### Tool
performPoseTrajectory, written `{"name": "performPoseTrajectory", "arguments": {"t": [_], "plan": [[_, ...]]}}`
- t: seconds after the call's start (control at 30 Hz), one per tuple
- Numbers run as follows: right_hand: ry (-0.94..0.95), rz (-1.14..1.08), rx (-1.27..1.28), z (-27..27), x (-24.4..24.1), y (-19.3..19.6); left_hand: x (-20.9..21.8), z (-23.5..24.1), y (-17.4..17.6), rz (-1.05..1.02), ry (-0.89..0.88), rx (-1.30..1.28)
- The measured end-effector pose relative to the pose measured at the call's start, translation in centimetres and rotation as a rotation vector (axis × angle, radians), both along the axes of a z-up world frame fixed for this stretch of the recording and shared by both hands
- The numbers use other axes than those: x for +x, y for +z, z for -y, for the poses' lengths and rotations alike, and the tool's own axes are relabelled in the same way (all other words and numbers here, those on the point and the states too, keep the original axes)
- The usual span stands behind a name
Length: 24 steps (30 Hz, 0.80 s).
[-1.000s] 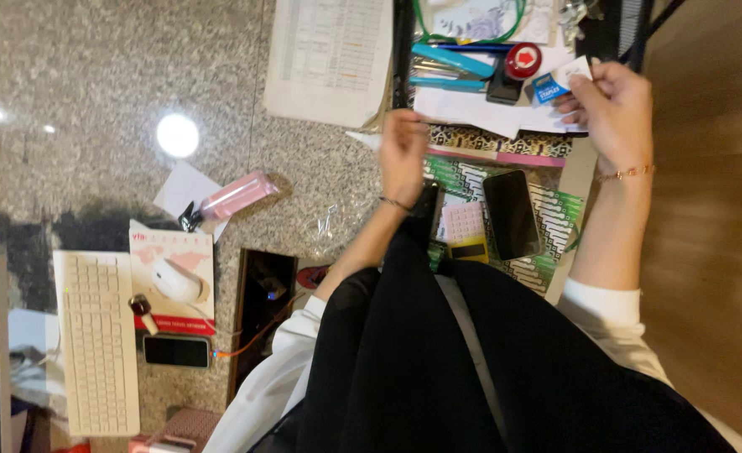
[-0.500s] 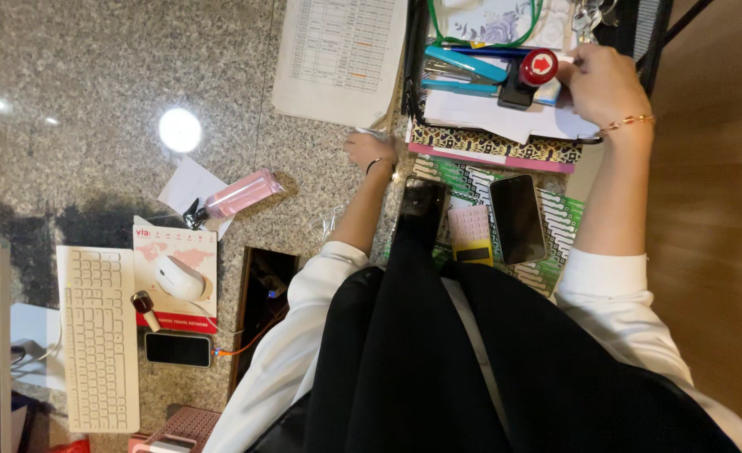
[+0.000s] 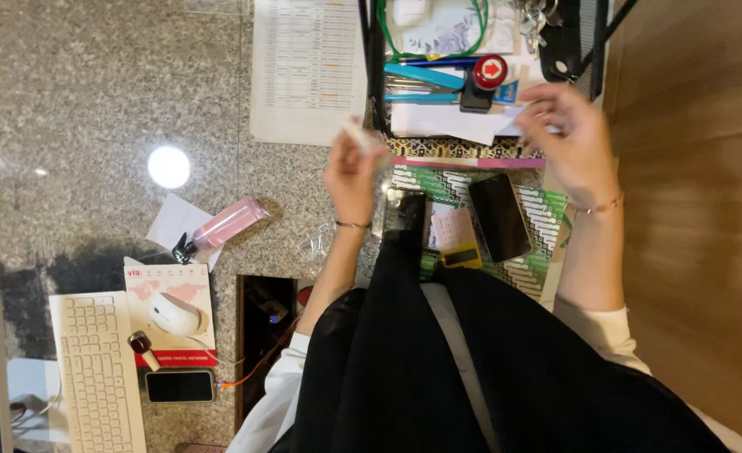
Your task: The person organizes a cluttered desk by sorting various items into a pink plastic basket and a beige tote bag. They handle a remote control, a small bottle, a stapler, a yellow tape dispenser, a magazine, and an orange cable, placing them into the containers or moving them to different spots on the desk.
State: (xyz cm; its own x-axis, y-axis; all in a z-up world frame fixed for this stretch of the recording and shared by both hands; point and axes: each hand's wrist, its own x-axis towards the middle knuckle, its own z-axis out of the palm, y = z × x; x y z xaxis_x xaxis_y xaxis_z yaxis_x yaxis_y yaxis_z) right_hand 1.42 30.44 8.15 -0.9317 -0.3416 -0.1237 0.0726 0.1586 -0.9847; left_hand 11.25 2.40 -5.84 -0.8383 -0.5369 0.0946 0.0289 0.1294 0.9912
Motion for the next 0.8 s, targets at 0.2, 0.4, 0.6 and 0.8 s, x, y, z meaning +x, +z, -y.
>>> {"name": "performPoseTrajectory", "arguments": {"t": [0.2,0.4,0.6,0.8], "plan": [[0.194,-0.149,-0.018,2.5,3.7,-0.4,-0.9,-7.8,8.8,-0.069,-0.576,0.117],[-0.109,-0.093,0.122,-1.8,-0.9,-3.7,-1.9,-8.1,8.5,-0.034,-0.584,0.144],[-0.099,-0.331,0.537,-4.1,-8.6,-6.9,-0.7,-3.5,4.0,0.075,-0.355,0.169],[-0.036,-0.659,0.765,-1.2,-10.3,-10.1,5.2,5.2,-6.1,0.157,0.112,-0.069]]}}
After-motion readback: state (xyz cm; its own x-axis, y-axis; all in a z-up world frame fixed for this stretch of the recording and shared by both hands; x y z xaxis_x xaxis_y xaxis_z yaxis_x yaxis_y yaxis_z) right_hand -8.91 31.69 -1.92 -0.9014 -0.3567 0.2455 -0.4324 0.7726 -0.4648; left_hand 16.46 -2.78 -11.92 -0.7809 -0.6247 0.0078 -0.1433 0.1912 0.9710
